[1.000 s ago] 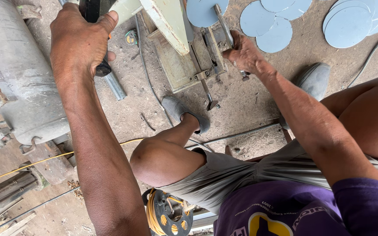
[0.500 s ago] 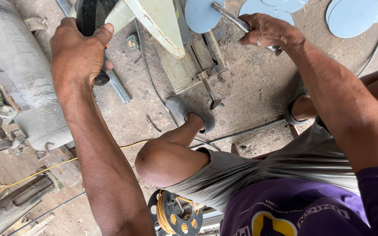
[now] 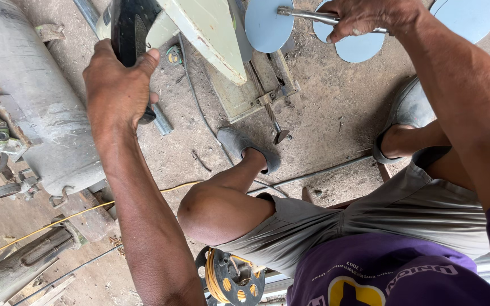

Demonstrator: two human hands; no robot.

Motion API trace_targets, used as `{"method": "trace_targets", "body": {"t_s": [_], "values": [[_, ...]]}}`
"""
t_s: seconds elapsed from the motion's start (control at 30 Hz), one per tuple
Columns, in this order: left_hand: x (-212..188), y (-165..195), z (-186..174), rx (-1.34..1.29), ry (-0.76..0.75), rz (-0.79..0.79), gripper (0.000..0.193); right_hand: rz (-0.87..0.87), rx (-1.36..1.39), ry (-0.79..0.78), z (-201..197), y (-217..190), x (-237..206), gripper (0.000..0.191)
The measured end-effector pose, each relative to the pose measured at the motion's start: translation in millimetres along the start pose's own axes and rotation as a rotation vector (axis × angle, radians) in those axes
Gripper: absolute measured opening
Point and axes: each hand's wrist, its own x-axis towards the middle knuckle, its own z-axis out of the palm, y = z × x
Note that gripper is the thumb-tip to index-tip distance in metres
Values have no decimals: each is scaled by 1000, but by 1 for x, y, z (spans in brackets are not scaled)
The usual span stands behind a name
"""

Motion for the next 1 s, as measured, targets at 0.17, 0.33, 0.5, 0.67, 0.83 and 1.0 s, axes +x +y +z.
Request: {"method": "trace_targets", "body": {"t_s": [0.17,0.33,0.5,0.67,0.83,1.0], "values": [[-6,-2,5,42,3,-29,39,-43,-228,-90,-6,11,11,56],[0,-3,2,-30,-8,-23,39,-25,-14,-79,-21,15,-4,66],[3,-7,-4,-14,-19,-26,41,-84,481,0,-11,7,-30,56],[5,-10,-4,-22,-11,-6,44,-127,561,75,-2,-4,-29,50],[7,-14,-5,-3,-22,13,47,-78,519,105,2,-5,-21,49],[7,-20,-1,-27,-26,2,47,-88,606,119,26,9,-8,46]]}}
